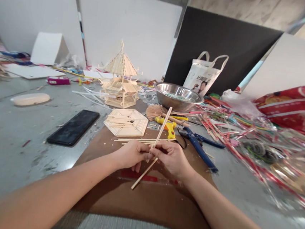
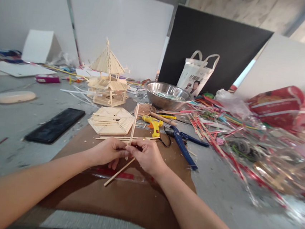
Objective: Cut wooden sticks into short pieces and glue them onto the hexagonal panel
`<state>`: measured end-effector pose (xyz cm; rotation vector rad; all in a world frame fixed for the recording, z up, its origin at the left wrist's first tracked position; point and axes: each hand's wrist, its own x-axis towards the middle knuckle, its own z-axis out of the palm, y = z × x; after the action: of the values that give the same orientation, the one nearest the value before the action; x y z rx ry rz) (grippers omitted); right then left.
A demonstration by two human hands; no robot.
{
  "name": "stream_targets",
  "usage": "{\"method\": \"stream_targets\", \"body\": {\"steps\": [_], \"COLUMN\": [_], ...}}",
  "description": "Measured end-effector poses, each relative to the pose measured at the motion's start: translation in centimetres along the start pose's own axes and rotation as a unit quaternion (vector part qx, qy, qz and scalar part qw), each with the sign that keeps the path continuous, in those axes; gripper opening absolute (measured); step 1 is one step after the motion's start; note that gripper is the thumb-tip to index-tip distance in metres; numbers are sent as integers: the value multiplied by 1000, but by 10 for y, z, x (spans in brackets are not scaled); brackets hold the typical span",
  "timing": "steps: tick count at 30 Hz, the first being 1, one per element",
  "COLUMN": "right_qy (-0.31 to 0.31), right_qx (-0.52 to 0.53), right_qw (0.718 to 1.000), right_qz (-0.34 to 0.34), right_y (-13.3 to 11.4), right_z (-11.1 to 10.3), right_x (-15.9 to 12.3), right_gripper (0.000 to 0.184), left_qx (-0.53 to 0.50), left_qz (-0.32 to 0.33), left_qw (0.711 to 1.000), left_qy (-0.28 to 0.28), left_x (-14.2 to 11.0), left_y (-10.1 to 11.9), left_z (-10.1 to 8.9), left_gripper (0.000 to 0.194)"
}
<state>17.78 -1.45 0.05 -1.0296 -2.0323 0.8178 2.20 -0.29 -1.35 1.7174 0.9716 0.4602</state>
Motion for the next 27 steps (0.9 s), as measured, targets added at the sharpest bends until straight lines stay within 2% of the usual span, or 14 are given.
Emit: {"method": "stream_targets", "body": {"steps": [10, 16, 18, 20, 23, 25, 27], "right_qy": [20, 11, 10, 41, 141, 167, 144], "right_qx": [-4, 0, -27, -83, -219, -352, -452], "right_qw": [1000, 1000, 1000, 996, 964, 913, 858], "right_qz": [9, -5, -10, -7, 48, 119, 197], "right_y": [2, 4, 5, 7, 14, 22, 35], "right_z": [-1, -1, -6, -18, -49, -73, -95], "right_x": [0, -1, 1, 2, 4, 3, -1], "right_gripper": [20, 20, 20, 21, 28, 30, 37], "left_qx": [-4, 43, 51, 49, 31, 26, 30], "left_qz": [7, 18, 27, 32, 40, 46, 51], "left_qw": [1000, 998, 997, 996, 993, 989, 984], "left_qy": [25, 40, 49, 65, 107, 137, 167], "left_x": [-1, -2, -3, -3, -4, -5, -6], "left_y": [2, 2, 2, 2, 3, 3, 2], "left_z": [1, 1, 0, -2, -10, -16, -23], "left_gripper": [20, 25, 26, 27, 27, 29, 31]}}
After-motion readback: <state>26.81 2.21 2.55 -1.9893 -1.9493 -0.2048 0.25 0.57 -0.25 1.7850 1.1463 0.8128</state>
